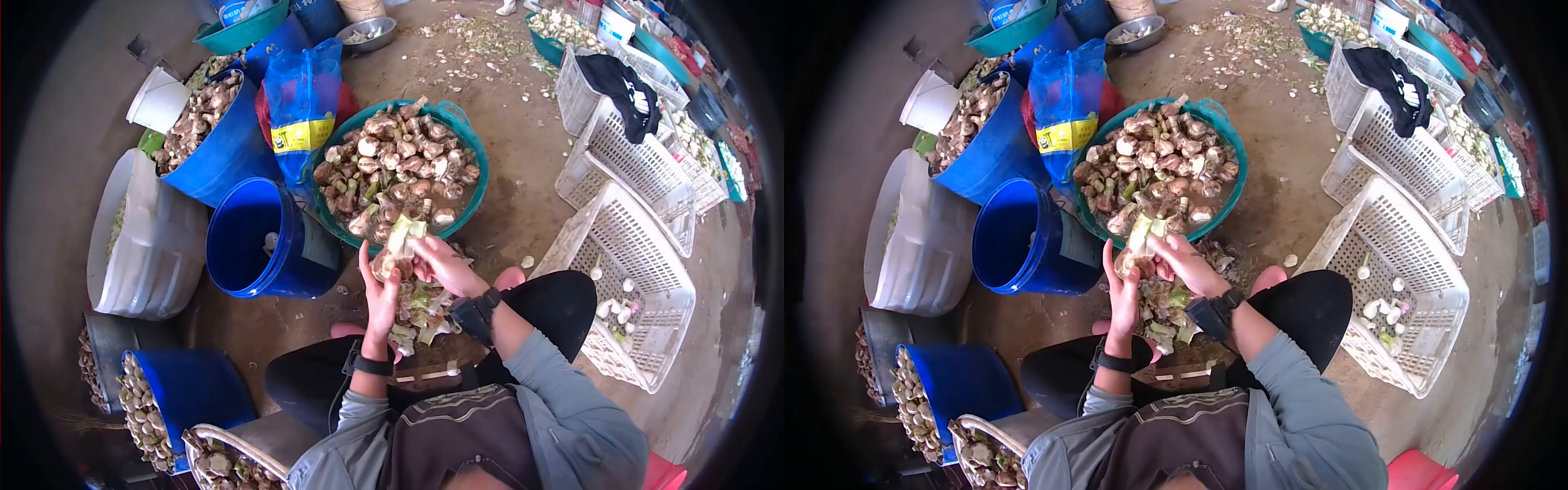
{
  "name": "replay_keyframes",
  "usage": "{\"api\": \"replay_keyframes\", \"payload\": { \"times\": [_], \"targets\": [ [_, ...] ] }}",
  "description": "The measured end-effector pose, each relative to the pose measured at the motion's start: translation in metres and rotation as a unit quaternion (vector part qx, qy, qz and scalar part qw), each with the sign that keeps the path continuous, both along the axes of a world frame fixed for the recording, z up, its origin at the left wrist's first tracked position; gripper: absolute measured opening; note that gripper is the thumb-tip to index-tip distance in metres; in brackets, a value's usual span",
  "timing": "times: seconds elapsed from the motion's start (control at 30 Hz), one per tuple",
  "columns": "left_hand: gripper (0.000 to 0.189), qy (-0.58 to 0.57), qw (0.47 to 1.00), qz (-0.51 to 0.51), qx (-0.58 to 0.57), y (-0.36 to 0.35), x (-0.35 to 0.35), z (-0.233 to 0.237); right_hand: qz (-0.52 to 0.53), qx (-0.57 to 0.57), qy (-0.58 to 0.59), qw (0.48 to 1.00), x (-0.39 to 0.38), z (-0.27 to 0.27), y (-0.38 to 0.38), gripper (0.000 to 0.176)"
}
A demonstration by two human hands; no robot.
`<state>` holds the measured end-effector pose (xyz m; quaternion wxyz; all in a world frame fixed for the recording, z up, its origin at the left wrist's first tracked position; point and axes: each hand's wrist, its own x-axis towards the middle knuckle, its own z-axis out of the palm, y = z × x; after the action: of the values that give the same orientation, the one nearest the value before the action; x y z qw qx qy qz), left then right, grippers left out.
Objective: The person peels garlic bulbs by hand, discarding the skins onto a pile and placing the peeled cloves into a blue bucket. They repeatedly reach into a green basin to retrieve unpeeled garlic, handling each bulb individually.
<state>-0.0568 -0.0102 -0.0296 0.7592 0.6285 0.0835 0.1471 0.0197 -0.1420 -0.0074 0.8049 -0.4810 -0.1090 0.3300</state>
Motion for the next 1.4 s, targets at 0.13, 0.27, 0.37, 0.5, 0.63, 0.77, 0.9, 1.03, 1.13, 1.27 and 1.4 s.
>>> {"api": "replay_keyframes", "payload": {
  "times": [0.13,0.27,0.37,0.5,0.63,0.77,0.9,1.03,1.13,1.27,1.4],
  "targets": [
    [0.059,0.011,0.995,0.057,0.076,-0.008,0.014,-0.017,-0.007,-0.041,0.026,0.999,0.004,-0.031,-0.001,0.022],
    [0.042,0.183,0.925,-0.046,-0.329,0.012,0.028,0.006,-0.125,-0.145,-0.325,0.926,0.0,-0.03,-0.007,0.027],
    [0.046,0.243,0.895,-0.104,-0.36,0.02,0.025,0.004,-0.188,-0.119,-0.419,0.88,0.005,-0.061,0.0,0.022],
    [0.07,0.022,0.991,0.002,0.133,-0.008,0.015,0.008,-0.046,-0.074,0.011,0.996,-0.005,-0.052,-0.006,0.018],
    [0.059,-0.001,0.996,-0.048,0.073,-0.001,0.017,0.023,0.0,0.004,0.103,0.995,-0.003,-0.03,-0.017,0.02],
    [0.06,0.138,0.966,-0.103,-0.191,0.008,0.03,0.021,-0.015,0.081,0.114,0.99,-0.001,-0.035,-0.006,0.026],
    [0.084,0.13,0.978,-0.155,0.053,0.002,0.022,0.039,0.04,0.123,0.073,0.989,0.0,-0.044,-0.006,0.03],
    [0.079,-0.015,0.962,-0.068,0.265,0.004,0.021,0.044,-0.069,0.103,0.071,0.99,-0.002,-0.043,-0.005,0.031],
    [0.063,0.072,0.949,-0.176,-0.251,0.026,0.034,0.023,0.032,0.201,0.109,0.973,-0.001,-0.048,-0.013,0.034],
    [0.069,0.167,0.98,-0.096,0.052,0.014,0.03,0.019,-0.129,-0.062,-0.071,0.987,-0.001,-0.036,-0.007,0.034],
    [0.057,0.206,0.974,-0.057,0.071,0.004,0.029,0.013,-0.086,-0.017,-0.075,0.993,-0.001,-0.052,-0.005,0.035]
  ]
}}
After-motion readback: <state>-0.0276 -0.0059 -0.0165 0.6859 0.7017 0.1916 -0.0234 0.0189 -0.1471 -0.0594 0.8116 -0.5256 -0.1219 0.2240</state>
